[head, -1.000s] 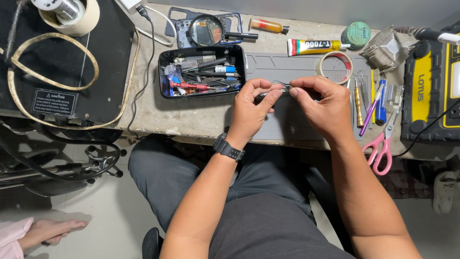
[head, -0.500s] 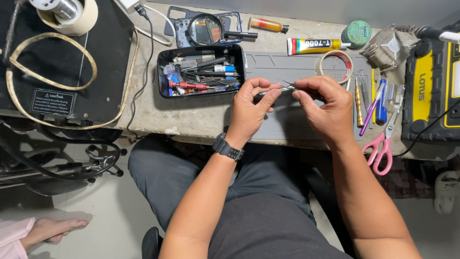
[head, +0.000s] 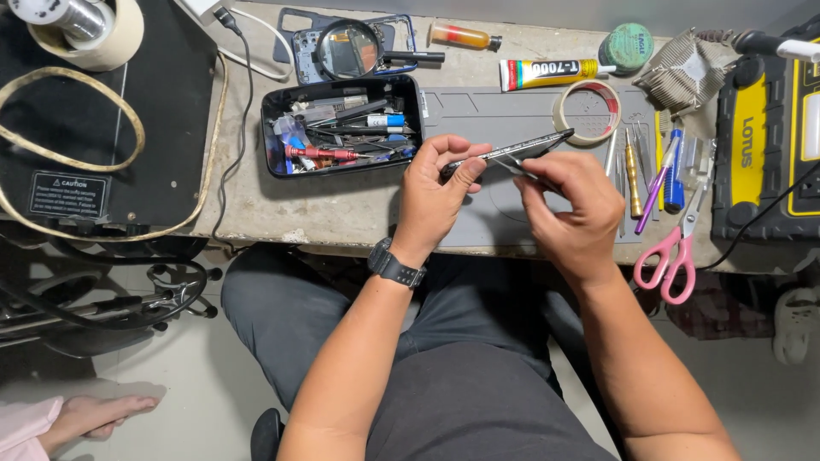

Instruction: The person is using a small metal pry tool to inspect and clean the edges of a smartphone battery on a repair bench.

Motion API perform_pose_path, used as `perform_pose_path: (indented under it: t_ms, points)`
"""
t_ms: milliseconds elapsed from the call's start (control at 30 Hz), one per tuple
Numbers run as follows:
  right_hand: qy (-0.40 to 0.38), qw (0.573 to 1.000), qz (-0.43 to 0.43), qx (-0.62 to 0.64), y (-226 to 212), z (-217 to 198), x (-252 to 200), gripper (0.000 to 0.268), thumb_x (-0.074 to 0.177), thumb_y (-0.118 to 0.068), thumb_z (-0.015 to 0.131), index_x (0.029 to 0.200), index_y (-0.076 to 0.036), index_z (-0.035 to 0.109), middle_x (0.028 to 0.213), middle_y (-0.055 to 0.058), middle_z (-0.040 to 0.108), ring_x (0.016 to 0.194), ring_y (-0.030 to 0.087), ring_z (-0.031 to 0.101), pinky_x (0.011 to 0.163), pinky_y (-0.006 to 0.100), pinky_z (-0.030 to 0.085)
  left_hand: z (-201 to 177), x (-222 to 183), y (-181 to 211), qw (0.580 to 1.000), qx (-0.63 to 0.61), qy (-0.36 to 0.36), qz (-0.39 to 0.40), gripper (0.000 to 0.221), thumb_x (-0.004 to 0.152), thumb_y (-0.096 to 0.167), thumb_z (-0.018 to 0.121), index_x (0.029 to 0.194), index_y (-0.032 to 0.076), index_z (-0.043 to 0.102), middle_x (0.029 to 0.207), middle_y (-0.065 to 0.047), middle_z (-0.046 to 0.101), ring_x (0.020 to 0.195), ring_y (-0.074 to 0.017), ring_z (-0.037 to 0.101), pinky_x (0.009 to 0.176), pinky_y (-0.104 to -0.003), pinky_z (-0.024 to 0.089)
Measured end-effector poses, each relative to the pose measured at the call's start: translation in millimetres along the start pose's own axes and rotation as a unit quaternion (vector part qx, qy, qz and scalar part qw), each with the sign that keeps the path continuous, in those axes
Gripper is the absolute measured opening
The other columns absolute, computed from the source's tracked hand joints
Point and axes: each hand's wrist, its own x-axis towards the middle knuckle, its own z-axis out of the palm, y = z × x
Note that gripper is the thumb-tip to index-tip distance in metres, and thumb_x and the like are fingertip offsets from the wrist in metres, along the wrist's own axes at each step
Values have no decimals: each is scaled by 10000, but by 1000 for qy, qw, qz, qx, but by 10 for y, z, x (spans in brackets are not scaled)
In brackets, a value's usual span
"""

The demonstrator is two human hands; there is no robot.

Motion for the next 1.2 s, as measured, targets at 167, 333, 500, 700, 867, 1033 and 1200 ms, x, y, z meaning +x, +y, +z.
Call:
perform_pose_path:
  t_ms: [167, 333, 500, 700, 867, 1033, 1200]
  points:
    - [30, 998, -33, -37, 1, 108, -128, 211, 1029, 138, 917, 1202, 18, 893, 1091, 175, 802, 917, 323, 792, 743, 414, 663, -15, 10, -49, 1000, 9, -10, 18, 393, 1094, 283, 866, 1319, 52, 641, 1295, -221, 861, 1021, -181, 858, 829, -269, 760]
    - [57, 997, -30, -51, -18, 175, -197, 225, 1003, 136, 929, 1174, -6, 896, 1086, 152, 786, 903, 323, 796, 718, 412, 657, -26, 7, -74, 1000, 9, -12, 27, 374, 1134, 305, 814, 1324, 36, 638, 1302, -230, 859, 1062, -194, 856, 852, -289, 760]
    - [64, 996, -28, -56, 3, 236, -285, 229, 995, 140, 914, 1152, -26, 898, 1056, 122, 773, 870, 301, 786, 705, 408, 649, -21, 1, -49, 1000, 12, -13, 23, 368, 1143, 305, 802, 1325, 31, 638, 1297, -237, 857, 1082, -200, 852, 857, -298, 760]
    - [52, 996, -46, -56, 29, 171, -243, 240, 1004, 148, 900, 1169, -26, 901, 1055, 126, 767, 834, 285, 771, 693, 402, 651, -5, 0, 0, 1000, 16, -12, 23, 358, 1141, 302, 802, 1309, 28, 645, 1276, -240, 862, 1084, -202, 852, 846, -299, 759]
    - [4, 998, -54, -32, 127, 16, -123, 265, 1008, 133, 929, 1227, -14, 894, 1089, 149, 788, 883, 336, 790, 713, 433, 655, 6, -11, 31, 1000, 15, -5, 24, 352, 1132, 292, 812, 1292, 20, 655, 1254, -243, 866, 1069, -204, 857, 836, -303, 763]
    - [-44, 996, -70, 26, 243, -154, 57, 268, 1021, 189, 916, 1227, 18, 893, 1077, 183, 815, 948, 388, 788, 798, 481, 665, 9, -9, 20, 1000, 18, -4, 21, 334, 1130, 278, 814, 1278, 21, 662, 1238, -253, 865, 1065, -200, 851, 829, -305, 760]
    - [-84, 992, -79, 44, 429, -297, 193, 300, 987, 208, 948, 1231, 45, 881, 1092, 204, 830, 1035, 418, 788, 896, 514, 665, 21, -8, 61, 1000, 22, -1, 22, 328, 1127, 280, 814, 1267, 22, 668, 1226, -255, 867, 1053, -199, 854, 819, -307, 763]
